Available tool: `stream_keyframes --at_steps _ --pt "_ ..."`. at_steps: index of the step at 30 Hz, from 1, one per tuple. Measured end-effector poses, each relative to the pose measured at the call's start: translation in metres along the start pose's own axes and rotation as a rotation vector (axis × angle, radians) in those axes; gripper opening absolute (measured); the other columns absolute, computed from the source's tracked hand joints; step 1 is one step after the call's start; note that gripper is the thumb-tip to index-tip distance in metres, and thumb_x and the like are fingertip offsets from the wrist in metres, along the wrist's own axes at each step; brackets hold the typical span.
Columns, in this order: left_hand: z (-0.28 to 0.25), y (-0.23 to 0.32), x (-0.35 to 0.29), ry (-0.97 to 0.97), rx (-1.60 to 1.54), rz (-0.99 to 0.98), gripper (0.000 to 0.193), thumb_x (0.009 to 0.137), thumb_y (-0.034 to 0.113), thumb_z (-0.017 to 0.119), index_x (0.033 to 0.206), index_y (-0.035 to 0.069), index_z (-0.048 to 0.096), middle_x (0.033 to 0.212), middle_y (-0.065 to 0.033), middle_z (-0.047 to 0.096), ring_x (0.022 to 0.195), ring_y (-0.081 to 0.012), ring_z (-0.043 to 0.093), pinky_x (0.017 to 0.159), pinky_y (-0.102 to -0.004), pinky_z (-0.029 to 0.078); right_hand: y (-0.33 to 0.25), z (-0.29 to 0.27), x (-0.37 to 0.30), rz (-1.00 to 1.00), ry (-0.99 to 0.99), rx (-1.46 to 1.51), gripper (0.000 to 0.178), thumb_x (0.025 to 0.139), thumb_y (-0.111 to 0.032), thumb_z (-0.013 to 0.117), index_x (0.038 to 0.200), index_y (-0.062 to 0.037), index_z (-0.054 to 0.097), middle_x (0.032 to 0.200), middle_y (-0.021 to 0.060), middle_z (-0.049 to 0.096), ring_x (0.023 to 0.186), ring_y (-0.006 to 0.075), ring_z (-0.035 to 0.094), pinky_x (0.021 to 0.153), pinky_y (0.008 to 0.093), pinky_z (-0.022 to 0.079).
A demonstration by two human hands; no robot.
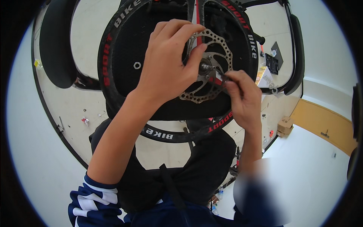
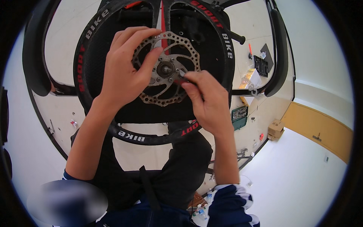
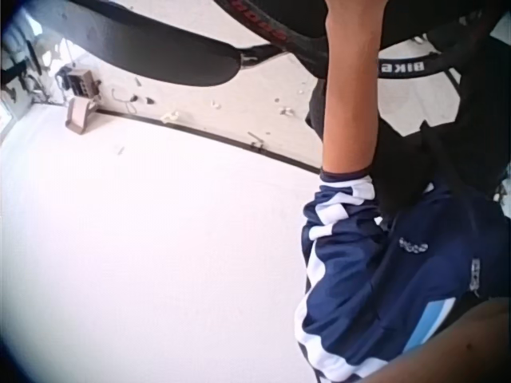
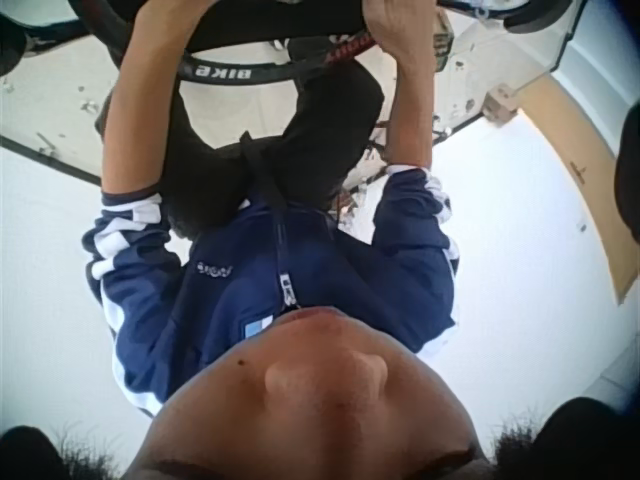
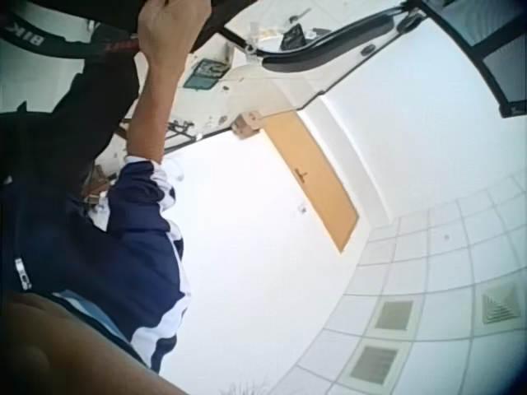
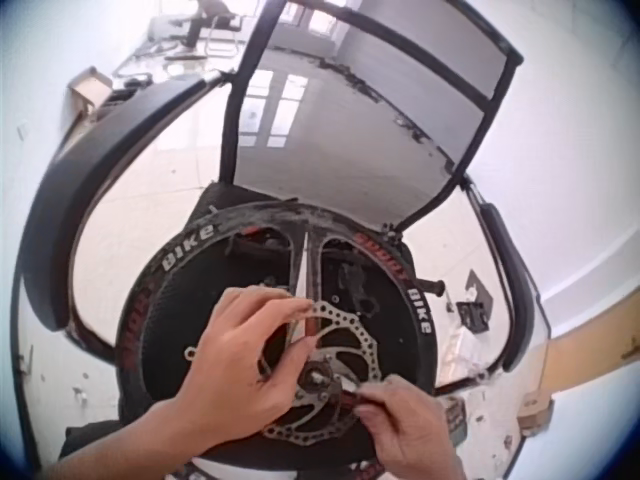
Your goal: The person uses an Allen key to tighten bolts on a bicycle disc brake rotor mounted on a wheel. They rotate the rotor to access each bolt and tighten them sequentially. The wheel is held in a stand during the process.
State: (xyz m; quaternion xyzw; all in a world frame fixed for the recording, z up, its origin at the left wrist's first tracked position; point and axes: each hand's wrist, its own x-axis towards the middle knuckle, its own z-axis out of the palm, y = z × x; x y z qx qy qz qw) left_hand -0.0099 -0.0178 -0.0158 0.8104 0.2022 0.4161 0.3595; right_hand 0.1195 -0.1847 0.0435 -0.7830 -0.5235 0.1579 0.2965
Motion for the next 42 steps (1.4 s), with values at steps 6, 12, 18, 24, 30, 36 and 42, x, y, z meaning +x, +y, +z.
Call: stream_keyframes --at_steps 6,12,18,24,30,36,42 --pt "0.011 -0.006 -0.005 0.035 0.092 -0.095 0.035 0.091 0.014 0.066 0.124 0.002 0.06 0.114 -0.012 0.061 0.11 -0.0295 0.053 0.097 -0.0382 0.041 0.014 0.001 0.018 -0.275 -0.184 -0.257 0.016 0.086 -0.007 0.071 0.1 -0.0045 0.067 0.077 0.0077 0.058 0.067 0.0259 0.061 0.056 0.0354 0.048" --pt "0.017 -0.006 -0.008 -0.027 0.088 -0.129 0.034 0.093 0.014 0.063 0.124 0.0 0.058 0.106 -0.0137 0.06 0.102 -0.0305 0.052 0.092 -0.0396 0.042 0.022 0.004 0.024 -0.392 -0.172 -0.331 0.017 0.083 -0.006 0.073 0.098 -0.0048 0.067 0.073 0.0066 0.053 0.065 0.0239 0.057 0.056 0.0356 0.047" --pt "0.021 -0.008 -0.009 -0.023 0.119 -0.121 0.032 0.093 0.012 0.062 0.123 -0.001 0.057 0.103 -0.0134 0.06 0.098 -0.0299 0.052 0.088 -0.0385 0.044 0.034 -0.006 0.038 -0.681 -0.26 -0.471 0.022 0.075 -0.006 0.071 0.097 -0.0069 0.066 0.078 0.0032 0.052 0.077 0.0222 0.053 0.07 0.0344 0.045" --pt "0.024 -0.009 -0.007 0.014 0.127 -0.098 0.028 0.093 0.01 0.062 0.118 0.0 0.059 0.097 -0.0126 0.061 0.09 -0.0292 0.054 0.082 -0.0387 0.045 0.034 -0.014 0.063 -0.842 -0.41 -0.462 0.024 0.073 -0.007 0.067 0.097 -0.0085 0.066 0.084 0.0026 0.053 0.084 0.0225 0.053 0.074 0.035 0.044" --pt "0.028 -0.007 -0.007 0.044 0.104 -0.185 0.026 0.092 0.009 0.061 0.117 0.0 0.06 0.091 -0.013 0.063 0.081 -0.0278 0.059 0.076 -0.0387 0.048 0.029 -0.01 0.055 -0.715 -0.37 -0.462 0.025 0.074 -0.004 0.066 0.099 -0.0063 0.067 0.08 0.0053 0.052 0.078 0.0244 0.054 0.069 0.0357 0.044" --pt "0.03 -0.002 -0.013 0.034 -0.005 -0.262 0.026 0.093 0.009 0.062 0.118 0.0 0.059 0.098 -0.0151 0.066 0.077 -0.0266 0.064 0.069 -0.0358 0.051 0.017 0.032 0.0 -0.408 0.043 -0.471 0.022 0.075 0.003 0.072 0.096 -0.0018 0.069 0.072 0.0086 0.052 0.068 0.0276 0.055 0.062 0.0376 0.045" --pt "0.024 -0.006 -0.01 0.032 -0.141 -0.306 0.026 0.09 0.007 0.063 0.115 0.001 0.059 0.088 -0.0142 0.062 0.079 -0.0306 0.06 0.072 -0.0395 0.048 0.017 0.001 0.018 -0.381 -0.04 -0.329 0.011 0.085 -0.005 0.066 0.096 -0.0021 0.065 0.081 0.0103 0.06 0.071 0.0258 0.057 0.067 0.0351 0.046"
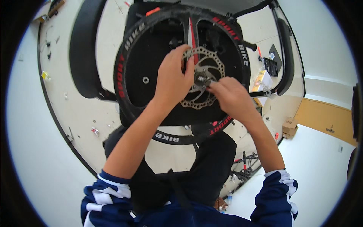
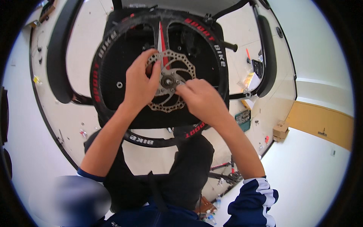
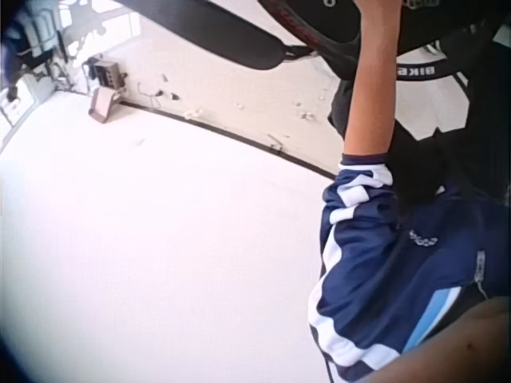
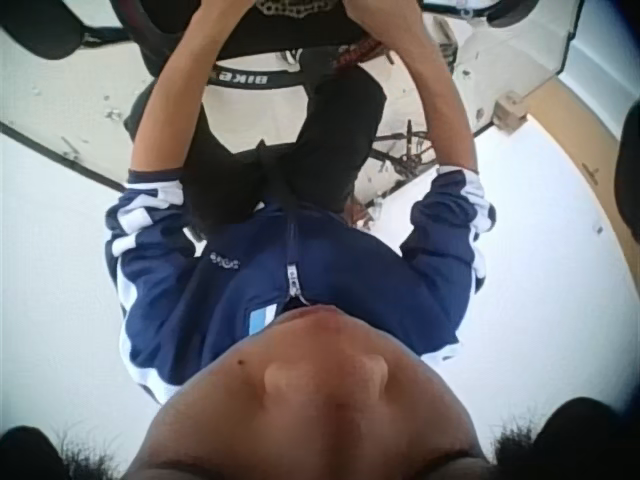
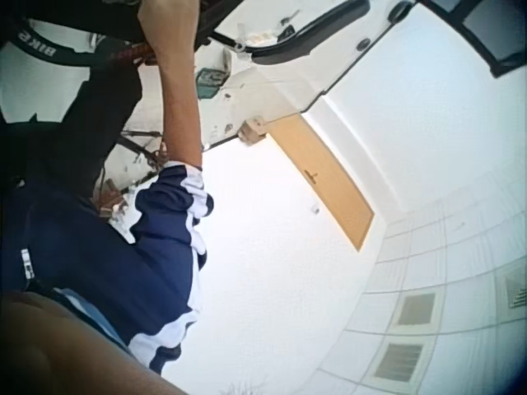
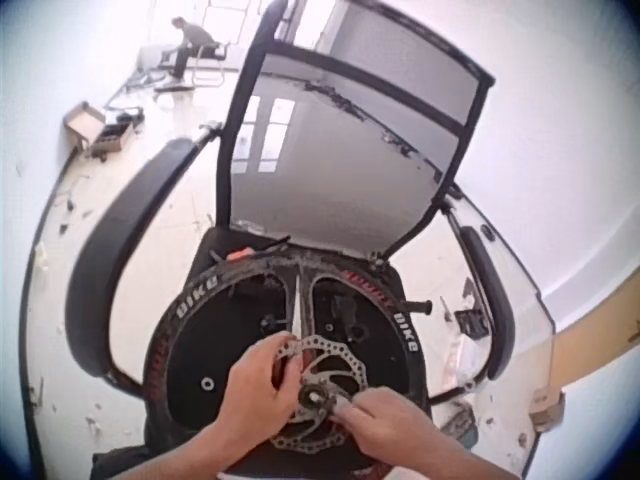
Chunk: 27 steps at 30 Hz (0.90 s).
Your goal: The person uses an Allen key to tighten bolts on a bicycle disc brake rotor mounted on a wheel. They rotate the rotor to access each bolt and tighten them sequentially. The wheel is held in a stand during the process.
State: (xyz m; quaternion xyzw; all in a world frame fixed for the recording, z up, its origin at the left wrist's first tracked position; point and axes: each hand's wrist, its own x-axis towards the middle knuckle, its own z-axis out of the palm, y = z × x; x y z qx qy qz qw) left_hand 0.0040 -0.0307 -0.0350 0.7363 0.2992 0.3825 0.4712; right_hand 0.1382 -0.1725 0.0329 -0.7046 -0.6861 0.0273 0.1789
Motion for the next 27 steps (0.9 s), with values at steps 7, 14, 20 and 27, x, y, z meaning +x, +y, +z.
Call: stream_keyframes --at_steps 7,14,20,27 --pt "-0.005 0.008 -0.003 0.009 -0.126 -0.095 0.028 0.098 0.018 0.059 0.116 -0.003 0.06 0.075 -0.0137 0.063 0.061 -0.0217 0.061 0.061 -0.0321 0.047 0.033 -0.007 -0.023 0.707 0.34 0.347 0.025 0.098 -0.019 0.059 0.109 0.0024 0.065 0.097 0.0136 0.07 0.091 0.024 0.067 0.082 0.0333 0.05" --pt "-0.032 -0.017 -0.015 -0.01 -0.315 -0.481 0.032 0.103 0.028 0.053 0.108 -0.002 0.065 0.073 -0.0066 0.064 0.064 -0.0114 0.061 0.058 -0.0283 0.047 0.003 0.03 -0.002 0.727 0.458 0.411 0.037 0.096 -0.028 0.06 0.112 0.0044 0.066 0.103 0.0241 0.068 0.1 0.0421 0.065 0.088 0.0439 0.05" --pt "0.012 0.007 -0.001 0.205 0.421 -0.238 0.044 0.097 0.043 0.058 0.093 0.0 0.061 0.085 -0.0272 0.068 0.085 -0.0504 0.065 0.073 -0.0549 0.05 -0.001 0.064 0.036 0.941 0.528 0.404 0.053 0.096 -0.047 0.055 0.091 0.0045 0.067 0.088 0.0283 0.067 0.094 0.0476 0.063 0.081 0.0484 0.049" --pt "-0.027 0.129 0.007 0.212 0.128 -0.077 0.048 0.097 0.04 0.06 0.081 -0.005 0.06 0.079 -0.0266 0.066 0.082 -0.0465 0.065 0.069 -0.0484 0.049 -0.033 -0.027 0.029 0.844 0.697 0.407 0.051 0.095 -0.045 0.059 0.082 0.0041 0.063 0.085 0.0258 0.067 0.087 0.044 0.066 0.077 0.0503 0.048"
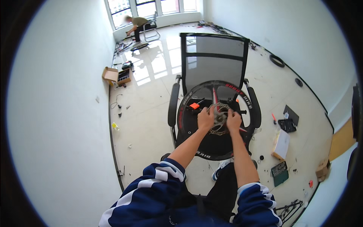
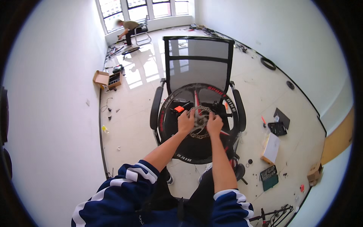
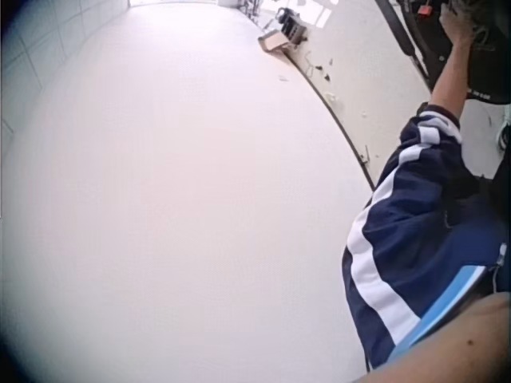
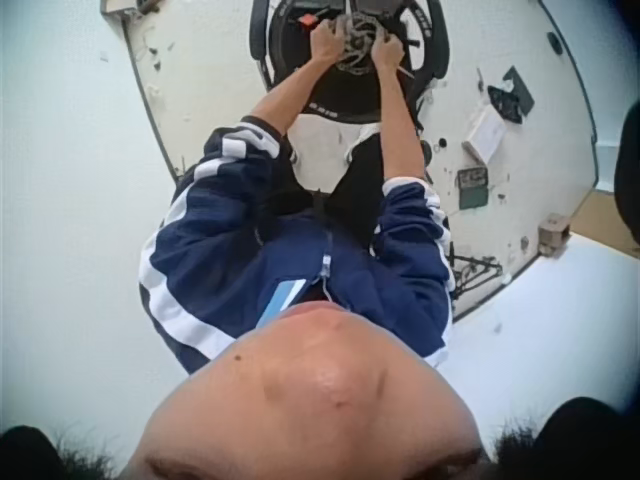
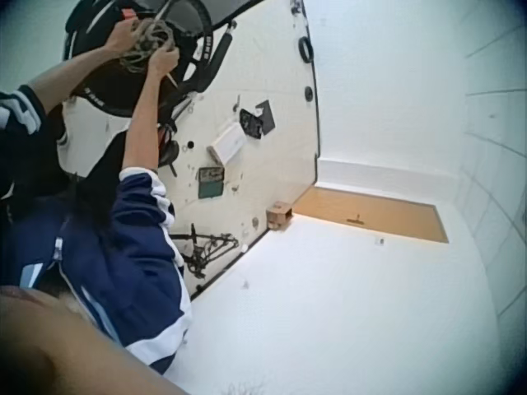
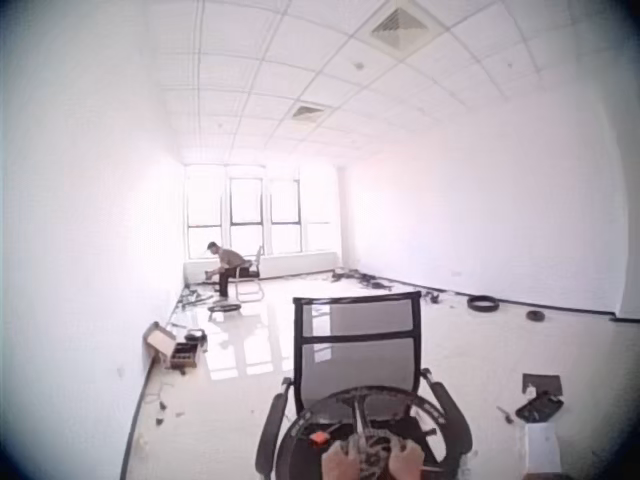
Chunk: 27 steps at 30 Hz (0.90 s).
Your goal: The person uses an Allen key to tighten bolts on a bicycle disc brake rotor mounted on a wheel. They rotate the rotor to access each bolt and tighten them sequentially. The wheel is held in a stand during the process.
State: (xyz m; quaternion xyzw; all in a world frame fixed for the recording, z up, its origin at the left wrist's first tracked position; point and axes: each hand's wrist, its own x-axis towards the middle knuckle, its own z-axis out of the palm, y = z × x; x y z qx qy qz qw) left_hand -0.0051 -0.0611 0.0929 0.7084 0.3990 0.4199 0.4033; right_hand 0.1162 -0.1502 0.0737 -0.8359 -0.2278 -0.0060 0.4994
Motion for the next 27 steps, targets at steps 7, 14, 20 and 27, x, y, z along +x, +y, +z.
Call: stream_keyframes --at_steps 7,14,20,27 --pt "-0.106 0.138 0.007 0.189 -0.076 0.385 0.046 0.096 0.035 0.06 0.074 -0.004 0.052 0.069 -0.0272 0.058 0.072 -0.0498 0.057 0.063 -0.0542 0.04 -0.151 -0.086 -0.015 -0.174 -0.097 0.299 0.049 0.1 -0.044 0.055 0.09 0.0028 0.065 0.075 0.0134 0.063 0.071 0.0215 0.059 0.067 0.0379 0.045" --pt "-0.309 0.165 0.0 0.317 0.258 0.499 0.053 0.093 0.047 0.061 0.072 -0.002 0.068 0.058 -0.0171 0.061 0.054 -0.0264 0.063 0.057 -0.0416 0.047 -0.244 -0.034 -0.07 -0.47 -0.531 0.382 0.041 0.098 -0.04 0.059 0.095 0.0001 0.067 0.079 0.0068 0.065 0.074 0.014 0.06 0.07 0.0319 0.047" --pt "-0.429 0.076 -0.075 0.286 0.723 0.336 0.038 0.094 0.038 0.062 0.079 0.004 0.07 0.06 -0.0166 0.062 0.059 -0.0382 0.062 0.057 -0.0461 0.048 -0.275 0.016 -0.155 -0.761 -0.5 0.319 0.05 0.085 -0.022 0.077 0.126 -0.0023 0.054 0.104 0.0111 0.069 0.084 0.0222 0.067 0.074 0.0355 0.053" --pt "-0.457 -0.044 -0.169 0.102 0.993 0.272 0.031 0.094 0.03 0.064 0.074 0.006 0.061 0.053 -0.0149 0.058 0.048 -0.0363 0.06 0.046 -0.0444 0.045 -0.301 0.088 -0.255 -1.296 -0.76 0.252 0.09 0.073 -0.024 0.081 0.152 -0.0172 0.036 0.145 0.0219 0.044 0.131 0.0399 0.046 0.111 0.0504 0.035"
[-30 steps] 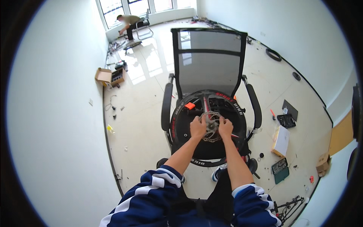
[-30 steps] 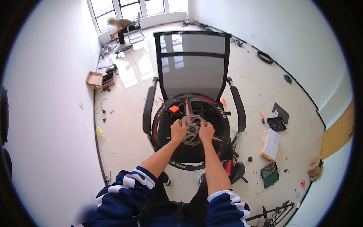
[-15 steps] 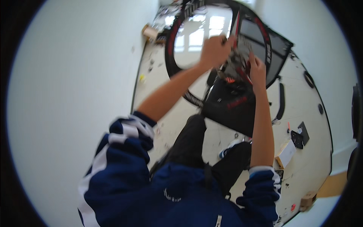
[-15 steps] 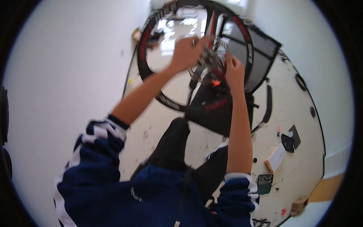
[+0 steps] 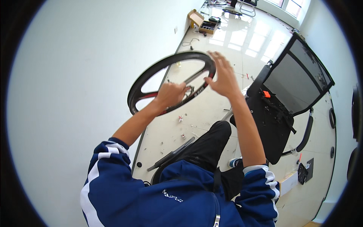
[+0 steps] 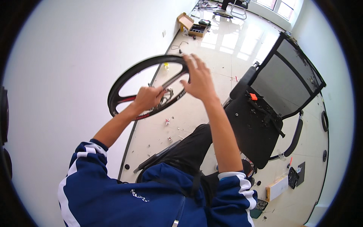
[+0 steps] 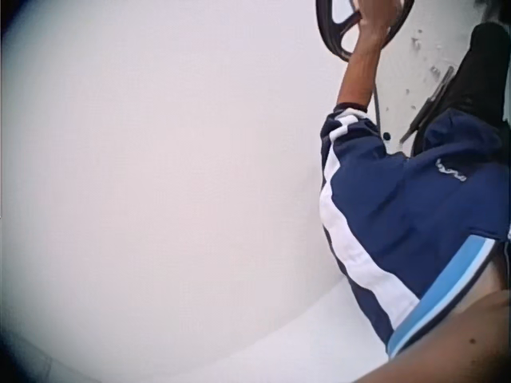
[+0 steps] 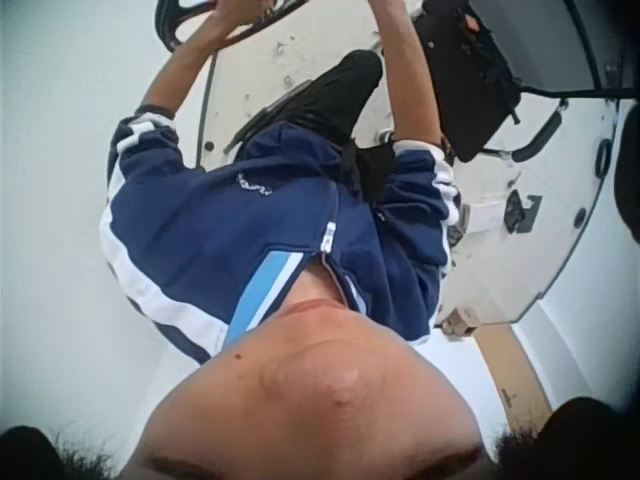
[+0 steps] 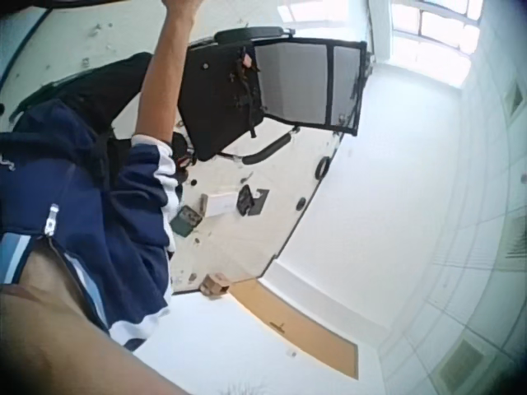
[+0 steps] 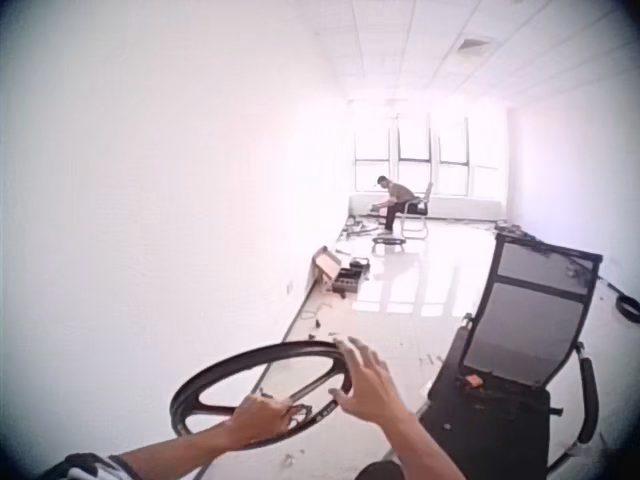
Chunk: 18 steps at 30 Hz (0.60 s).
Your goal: The person uses an Allen key to tighten bolts on a bicycle disc brake rotor mounted on a wheel. They rotate the rotor to access each bolt and tighten them sequentially. The wheel is held in a stand during the process.
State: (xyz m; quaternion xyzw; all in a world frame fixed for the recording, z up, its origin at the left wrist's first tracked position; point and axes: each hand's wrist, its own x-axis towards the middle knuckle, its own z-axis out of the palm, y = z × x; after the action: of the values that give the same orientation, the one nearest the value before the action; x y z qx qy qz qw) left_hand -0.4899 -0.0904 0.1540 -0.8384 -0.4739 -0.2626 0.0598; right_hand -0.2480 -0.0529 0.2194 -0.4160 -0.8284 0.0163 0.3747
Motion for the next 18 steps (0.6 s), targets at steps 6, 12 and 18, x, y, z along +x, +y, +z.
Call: stream_keyframes --at_steps 6,12,18 --pt "0.082 -0.011 -0.12 -0.244 -0.104 -0.128 0.032 0.09 0.034 0.068 0.074 0.007 0.062 0.055 -0.0141 0.059 0.053 -0.0361 0.062 0.049 -0.0465 0.047 -0.011 0.137 -0.039 0.062 -0.234 0.449 0.04 0.072 -0.029 0.087 0.089 -0.0022 0.063 0.082 0.0137 0.063 0.084 0.0316 0.061 0.076 0.0415 0.047" --pt "0.082 0.001 -0.222 -0.29 -0.254 -0.396 0.023 0.084 0.029 0.076 0.087 0.007 0.07 0.08 -0.0152 0.069 0.079 -0.033 0.068 0.066 -0.04 0.053 -0.031 0.234 -0.126 0.004 -0.463 0.465 0.031 0.068 -0.02 0.081 0.086 -0.0073 0.06 0.088 0.0078 0.063 0.094 0.0278 0.059 0.083 0.0404 0.041" --pt "0.04 -0.017 -0.243 -0.058 -0.121 -0.634 0.031 0.075 0.02 0.083 0.097 0.004 0.069 0.09 -0.0113 0.068 0.083 -0.0318 0.064 0.078 -0.0411 0.052 -0.038 0.28 -0.197 -0.263 -0.67 0.304 0.032 0.063 -0.013 0.076 0.088 -0.0098 0.057 0.09 0.0026 0.06 0.095 0.0216 0.056 0.085 0.0371 0.039"
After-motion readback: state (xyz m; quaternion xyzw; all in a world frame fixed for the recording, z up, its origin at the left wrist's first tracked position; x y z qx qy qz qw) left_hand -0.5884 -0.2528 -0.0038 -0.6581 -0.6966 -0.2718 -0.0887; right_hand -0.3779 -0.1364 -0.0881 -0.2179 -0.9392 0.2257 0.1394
